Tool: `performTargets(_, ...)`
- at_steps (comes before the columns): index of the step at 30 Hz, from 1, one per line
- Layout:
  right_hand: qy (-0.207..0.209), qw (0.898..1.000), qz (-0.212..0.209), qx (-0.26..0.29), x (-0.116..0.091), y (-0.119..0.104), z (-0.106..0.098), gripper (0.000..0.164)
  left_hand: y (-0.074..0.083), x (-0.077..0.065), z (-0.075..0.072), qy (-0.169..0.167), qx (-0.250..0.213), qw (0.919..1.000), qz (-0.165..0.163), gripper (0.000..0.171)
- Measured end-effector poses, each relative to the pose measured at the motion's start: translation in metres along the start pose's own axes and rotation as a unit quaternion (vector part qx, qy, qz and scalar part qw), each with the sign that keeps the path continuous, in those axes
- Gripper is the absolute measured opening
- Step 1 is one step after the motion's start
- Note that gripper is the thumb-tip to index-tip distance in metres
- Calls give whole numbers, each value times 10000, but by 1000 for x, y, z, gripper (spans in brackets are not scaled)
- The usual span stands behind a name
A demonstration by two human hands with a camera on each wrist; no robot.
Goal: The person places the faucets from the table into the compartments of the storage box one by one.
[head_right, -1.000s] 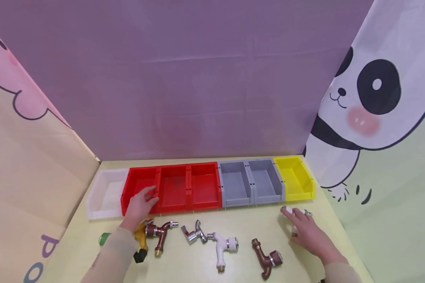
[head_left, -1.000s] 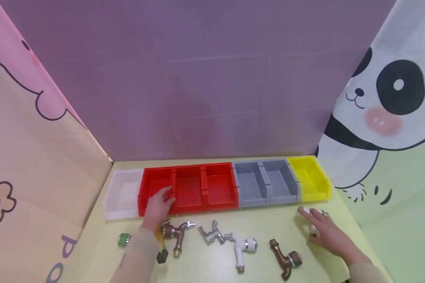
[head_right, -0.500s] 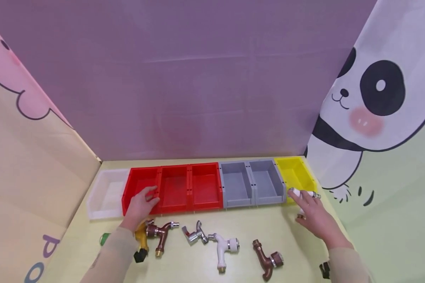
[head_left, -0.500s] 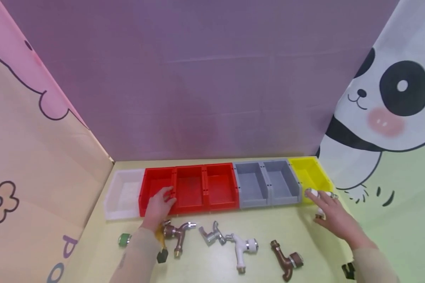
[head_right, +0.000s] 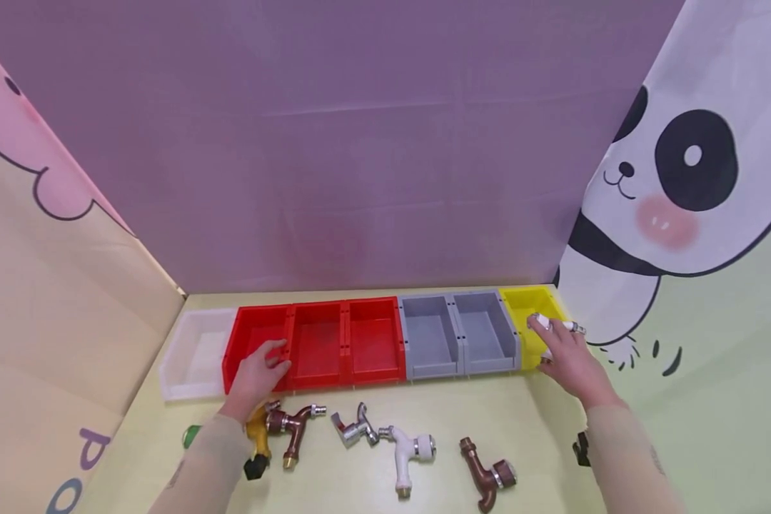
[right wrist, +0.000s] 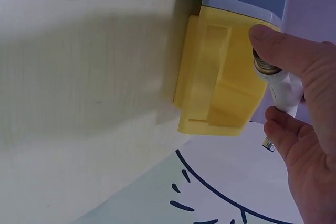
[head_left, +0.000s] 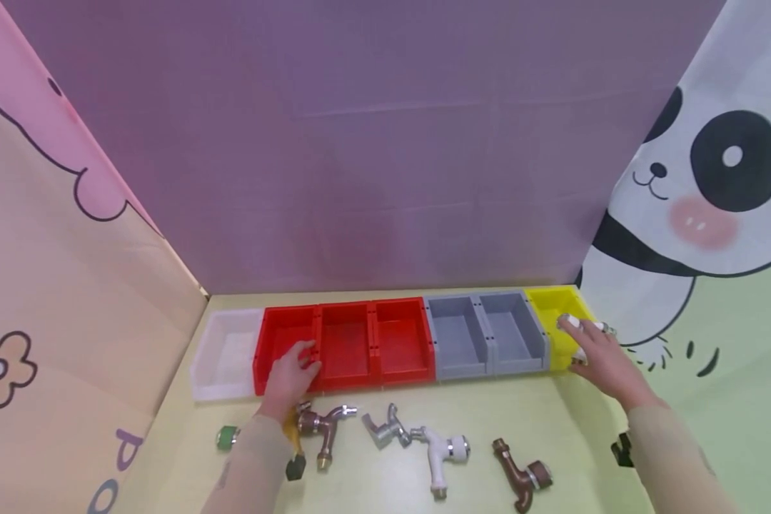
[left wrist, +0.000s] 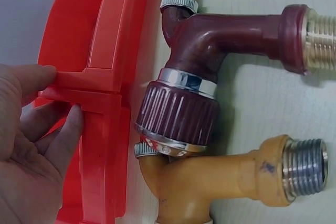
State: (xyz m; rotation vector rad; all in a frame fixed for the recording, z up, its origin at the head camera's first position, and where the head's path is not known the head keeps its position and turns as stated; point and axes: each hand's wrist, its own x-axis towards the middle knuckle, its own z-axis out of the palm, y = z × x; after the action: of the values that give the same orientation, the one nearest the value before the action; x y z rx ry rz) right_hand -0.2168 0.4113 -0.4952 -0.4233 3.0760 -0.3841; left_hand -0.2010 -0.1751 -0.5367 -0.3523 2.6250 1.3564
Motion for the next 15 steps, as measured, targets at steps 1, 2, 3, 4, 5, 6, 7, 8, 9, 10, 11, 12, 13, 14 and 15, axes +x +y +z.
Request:
performTargets(1, -40, 10000, 54, 19, 3, 2, 0, 96, 0, 0, 0, -5, 1, 10000, -9, 59)
performTargets(2, -67, 9999, 99, 57, 7, 3, 0, 95, 0, 0, 0, -4, 7, 10000, -11, 59)
performTargets(3, -101, 9998, 150, 98, 10, 5, 0, 94, 0, 1, 0, -11, 7, 10000, -13, 58)
performTargets(4, -139, 9996, 196, 127, 13, 6, 0, 94, 0, 1, 0, -19, 3, 10000, -18, 59)
performTargets(5, -187, 9994, 236, 145, 16, 8, 1, 93, 0, 1, 0, -25, -1, 10000, -15, 59)
performTargets(6, -266, 9990, 296, 209, 20, 9, 1, 93, 0, 1, 0, -24, 0, 10000, -14, 59)
performTargets(7, -342, 9986, 328, 246, 23, 11, 1, 92, -1, 1, 0, -22, -3, 10000, -13, 59)
performTargets(8, -432, 9980, 369, 275, 27, 13, 1, 92, -1, 2, 0, -20, -8, 10000, -16, 59)
performTargets(9, -539, 9971, 434, 310, 30, 14, 1, 91, -2, 2, 0, -20, -9, 10000, -12, 59)
performTargets(10, -654, 9959, 501, 364, 33, 15, 1, 91, -2, 2, 0, -16, -3, 10000, -14, 58)
performTargets(11, -762, 9945, 579, 422, 35, 17, 1, 91, -3, 2, -1, -20, 5, 10000, 0, 58)
performTargets(12, -856, 9932, 636, 473, 38, 17, 1, 91, -3, 3, 0, -22, 9, 10000, 5, 58)
performTargets(13, -944, 9918, 685, 519, 40, 19, 1, 90, -4, 3, 0, -31, 10, 10000, 8, 58)
performTargets(14, -1014, 9905, 734, 569, 42, 19, 1, 90, -4, 3, 0, -31, 20, 10000, 32, 58)
performTargets(15, -1092, 9888, 801, 631, 44, 20, 1, 89, -5, 4, 0, -32, 15, 10000, 45, 58)
